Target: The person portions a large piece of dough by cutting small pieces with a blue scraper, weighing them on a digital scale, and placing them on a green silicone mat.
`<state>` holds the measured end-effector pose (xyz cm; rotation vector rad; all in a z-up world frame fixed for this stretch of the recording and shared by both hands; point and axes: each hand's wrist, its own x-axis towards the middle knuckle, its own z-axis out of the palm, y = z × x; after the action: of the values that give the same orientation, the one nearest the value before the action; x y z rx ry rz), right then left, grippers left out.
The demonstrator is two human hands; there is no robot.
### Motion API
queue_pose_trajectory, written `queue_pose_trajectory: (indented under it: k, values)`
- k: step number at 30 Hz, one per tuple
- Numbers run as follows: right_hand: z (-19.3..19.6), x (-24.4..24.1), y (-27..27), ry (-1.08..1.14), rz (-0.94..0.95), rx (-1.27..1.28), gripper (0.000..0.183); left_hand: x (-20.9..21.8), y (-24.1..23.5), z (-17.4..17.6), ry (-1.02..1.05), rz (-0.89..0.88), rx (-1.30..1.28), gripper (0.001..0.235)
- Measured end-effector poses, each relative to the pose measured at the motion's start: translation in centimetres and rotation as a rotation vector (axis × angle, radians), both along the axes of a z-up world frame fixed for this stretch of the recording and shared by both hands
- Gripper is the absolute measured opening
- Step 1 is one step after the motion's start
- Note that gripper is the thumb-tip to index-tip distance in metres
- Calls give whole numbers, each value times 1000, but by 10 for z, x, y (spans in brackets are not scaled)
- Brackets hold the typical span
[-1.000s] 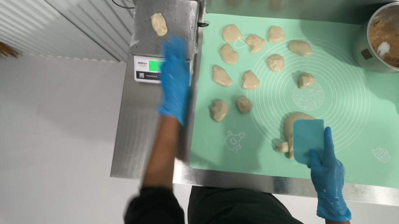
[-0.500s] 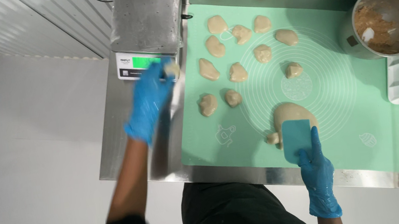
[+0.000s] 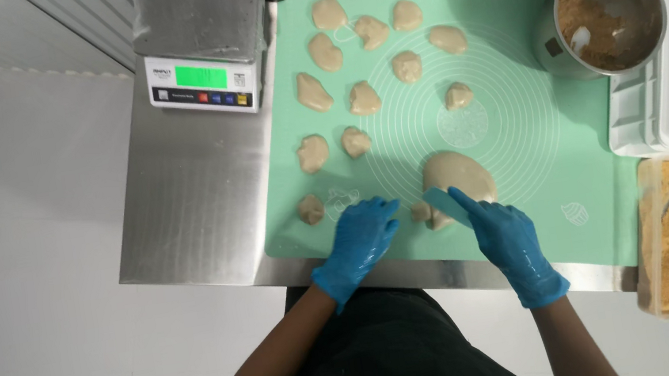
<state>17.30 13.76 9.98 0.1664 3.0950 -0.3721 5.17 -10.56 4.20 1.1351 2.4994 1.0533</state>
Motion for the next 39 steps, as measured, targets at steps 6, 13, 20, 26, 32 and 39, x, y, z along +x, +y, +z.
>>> queue_pose_trajectory:
  k: [6, 13, 20, 26, 32, 39]
  values:
    - [-49, 11, -8, -36, -131, -5, 68, 18, 57, -22, -46, -104, -180, 38]
    - [-84, 8, -59, 13, -573, -493, 73, 20, 55, -30, -52, 19, 13, 62]
    - [-20, 2, -15, 19, -190, -61, 73, 8, 54, -61, -105, -56, -2, 31]
    - [-14, -1, 11, -61, 51, 56, 72, 11, 50, -57, -30, -92, 15, 50]
    - [-64, 14, -18, 8, -252, -160, 70, 15, 41, -53, -32, -139, 61, 66]
    - [-64, -7, -77, -90, -660, -744, 84, 8, 27, -64, -124, -89, 66, 58]
